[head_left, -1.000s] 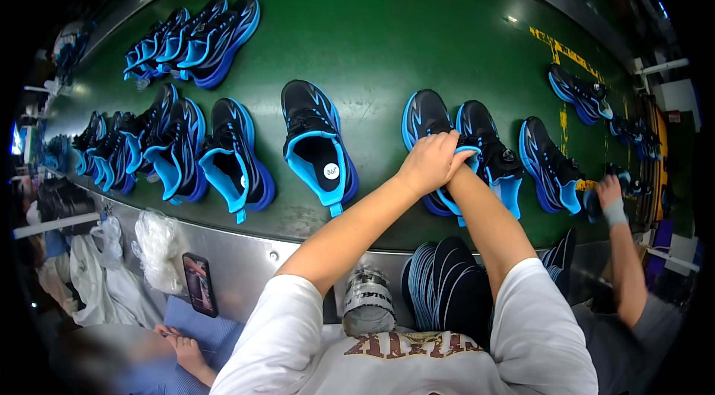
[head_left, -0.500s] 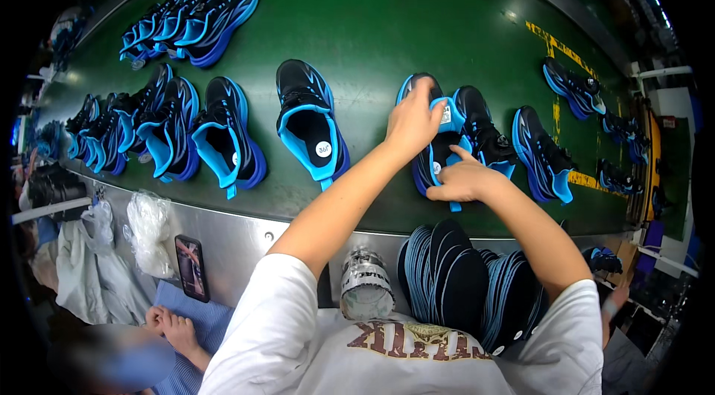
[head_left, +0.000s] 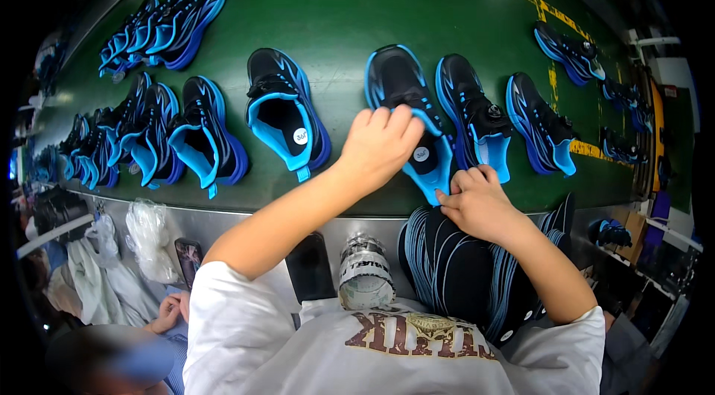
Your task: The person inserts blue insoles into several black and blue sneakers on a workbench, then retrieves a large stack of blue insoles from a plastic bag on the floor and places them on the workbench before continuing to insert them into the shoes.
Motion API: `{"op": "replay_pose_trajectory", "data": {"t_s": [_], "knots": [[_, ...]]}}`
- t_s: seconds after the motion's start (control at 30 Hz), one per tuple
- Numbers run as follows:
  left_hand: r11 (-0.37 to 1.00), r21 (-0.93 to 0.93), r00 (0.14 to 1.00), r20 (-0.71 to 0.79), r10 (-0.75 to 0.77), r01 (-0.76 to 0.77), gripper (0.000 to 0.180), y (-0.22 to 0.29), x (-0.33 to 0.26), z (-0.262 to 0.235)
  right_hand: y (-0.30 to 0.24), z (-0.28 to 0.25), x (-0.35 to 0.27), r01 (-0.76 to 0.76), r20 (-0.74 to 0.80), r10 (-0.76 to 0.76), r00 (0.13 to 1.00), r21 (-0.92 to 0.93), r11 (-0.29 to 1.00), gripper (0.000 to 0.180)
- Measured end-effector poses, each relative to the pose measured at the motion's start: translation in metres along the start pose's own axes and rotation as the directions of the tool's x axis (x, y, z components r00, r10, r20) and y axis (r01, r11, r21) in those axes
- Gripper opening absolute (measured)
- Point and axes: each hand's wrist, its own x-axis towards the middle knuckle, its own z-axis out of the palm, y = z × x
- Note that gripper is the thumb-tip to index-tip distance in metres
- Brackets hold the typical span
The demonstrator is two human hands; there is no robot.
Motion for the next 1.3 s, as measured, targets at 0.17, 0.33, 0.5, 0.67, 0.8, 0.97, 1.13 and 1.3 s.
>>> {"op": "replay_pose_trajectory", "data": {"t_s": [0.17, 0.33, 0.5, 0.67, 0.8, 0.97, 1.13, 1.3], "knots": [[0.997, 0.082, 1.000, -0.006, -0.015, 0.015, 0.018, -0.012, -0.011, 0.001, -0.011, -0.004, 0.007, 0.066, -0.018, -0.067, 0.998, -0.018, 0.998, 0.022], [0.991, 0.103, 0.980, 0.189, 0.067, -0.088, 0.011, -0.038, 0.015, 0.023, -0.012, -0.017, 0.011, 0.018, -0.213, -0.011, 0.977, 0.032, 0.999, 0.022], [0.989, 0.083, 0.879, 0.473, 0.068, -0.122, 0.013, -0.028, 0.045, 0.028, -0.020, -0.047, -0.050, 0.037, -0.515, 0.091, 0.852, 0.233, 0.972, 0.028], [0.978, -0.150, 0.881, 0.469, -0.059, 0.145, 0.017, -0.037, 0.040, 0.017, -0.032, -0.042, -0.150, -0.274, -0.655, 0.514, 0.554, 0.439, 0.856, 0.038], [0.565, -0.588, 0.813, 0.356, -0.461, 0.578, 0.021, -0.028, 0.037, 0.007, -0.048, 0.005, -0.215, -0.472, -0.493, 0.621, 0.610, 0.403, 0.784, 0.046], [-0.170, -0.879, 0.645, 0.446, -0.621, 0.445, 0.019, -0.006, 0.042, -0.017, -0.089, 0.021, -0.233, -0.561, -0.218, 0.797, 0.564, 0.607, 0.563, 0.062], [-0.458, -0.840, 0.541, 0.540, -0.645, 0.292, 0.016, 0.024, 0.054, -0.037, -0.086, 0.027, -0.245, -0.606, -0.276, 0.807, 0.523, 0.545, 0.579, 0.049], [-0.035, -0.802, 0.640, 0.501, -0.583, 0.596, 0.031, 0.062, 0.058, -0.004, -0.031, 0.006, -0.261, -0.571, -0.499, 0.729, 0.469, 0.459, 0.681, 0.029]]}}
